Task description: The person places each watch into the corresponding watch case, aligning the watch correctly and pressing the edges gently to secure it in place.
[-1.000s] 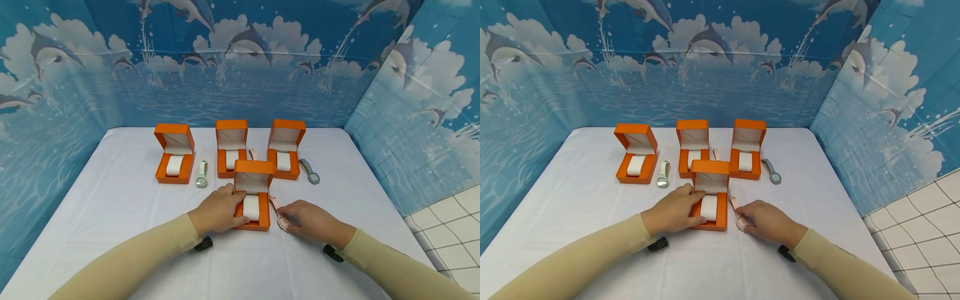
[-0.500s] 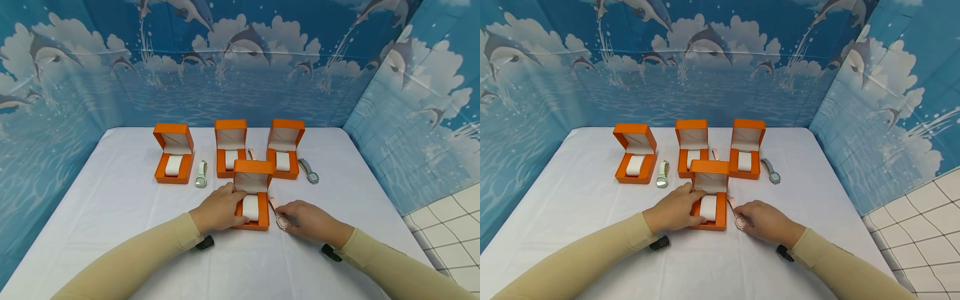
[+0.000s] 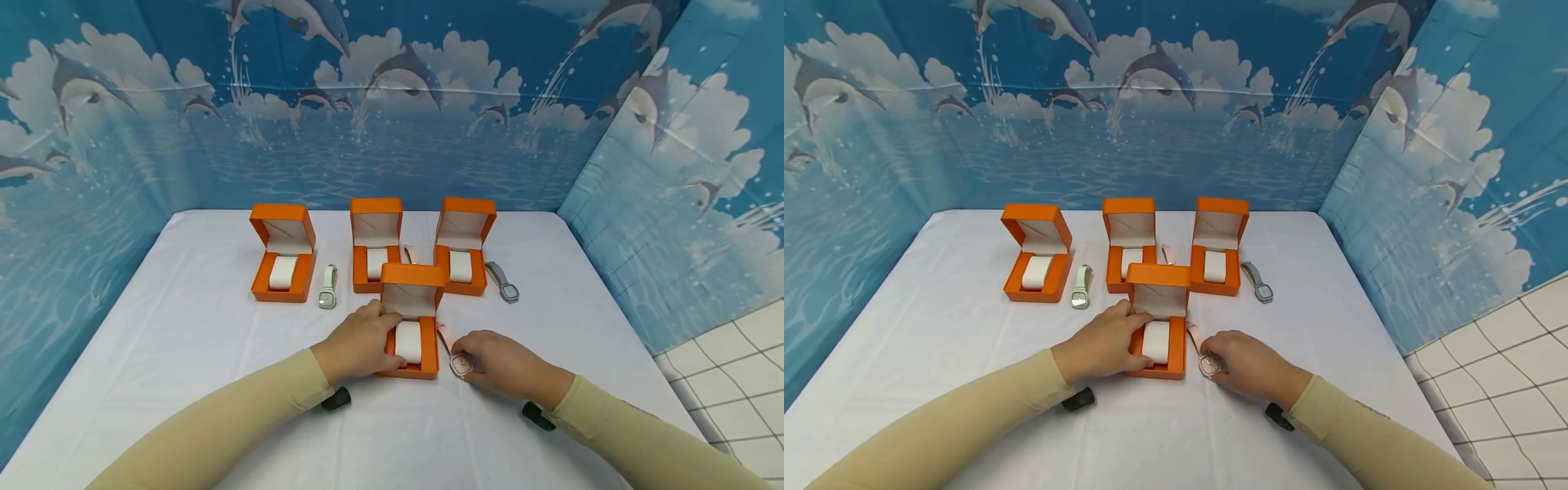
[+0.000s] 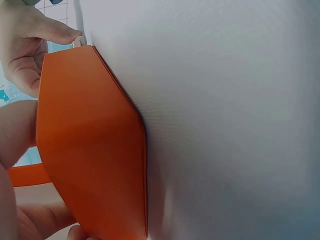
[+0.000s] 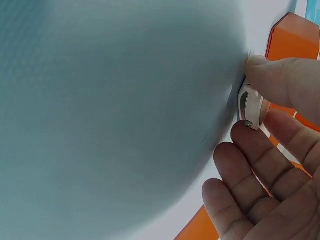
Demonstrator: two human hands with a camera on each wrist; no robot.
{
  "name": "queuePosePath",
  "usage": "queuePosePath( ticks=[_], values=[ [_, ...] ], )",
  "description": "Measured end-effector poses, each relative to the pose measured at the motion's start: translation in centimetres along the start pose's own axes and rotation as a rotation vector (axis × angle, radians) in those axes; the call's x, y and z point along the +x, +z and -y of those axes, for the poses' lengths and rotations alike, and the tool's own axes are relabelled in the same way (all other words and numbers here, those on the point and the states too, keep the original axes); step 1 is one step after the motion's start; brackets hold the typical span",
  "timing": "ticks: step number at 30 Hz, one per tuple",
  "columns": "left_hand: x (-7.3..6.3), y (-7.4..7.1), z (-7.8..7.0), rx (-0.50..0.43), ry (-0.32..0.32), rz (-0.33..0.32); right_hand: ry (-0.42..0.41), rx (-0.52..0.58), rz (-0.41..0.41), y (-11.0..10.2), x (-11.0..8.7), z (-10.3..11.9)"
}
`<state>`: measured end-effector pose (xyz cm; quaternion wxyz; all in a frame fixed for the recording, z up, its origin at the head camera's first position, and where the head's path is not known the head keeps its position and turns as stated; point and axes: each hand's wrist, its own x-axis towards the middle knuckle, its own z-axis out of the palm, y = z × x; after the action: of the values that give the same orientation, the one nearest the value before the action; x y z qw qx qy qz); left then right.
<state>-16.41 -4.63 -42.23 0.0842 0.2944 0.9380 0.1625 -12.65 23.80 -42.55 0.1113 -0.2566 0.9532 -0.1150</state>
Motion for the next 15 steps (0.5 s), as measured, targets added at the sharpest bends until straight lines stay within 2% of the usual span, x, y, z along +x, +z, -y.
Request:
queuePosePath(
  ticks=[9, 15],
  values=[
    [0.19, -0.08, -0.10, -0.009, -0.005, -0.018, -0.064, 0.030, -0.034, 0.11, 0.25, -0.08],
    [0.20, 0.09, -0.15, 0.014, 0.010, -0.031, -0.043, 0.040, -0.013, 0.20, 0.29, 0.08]
  ],
)
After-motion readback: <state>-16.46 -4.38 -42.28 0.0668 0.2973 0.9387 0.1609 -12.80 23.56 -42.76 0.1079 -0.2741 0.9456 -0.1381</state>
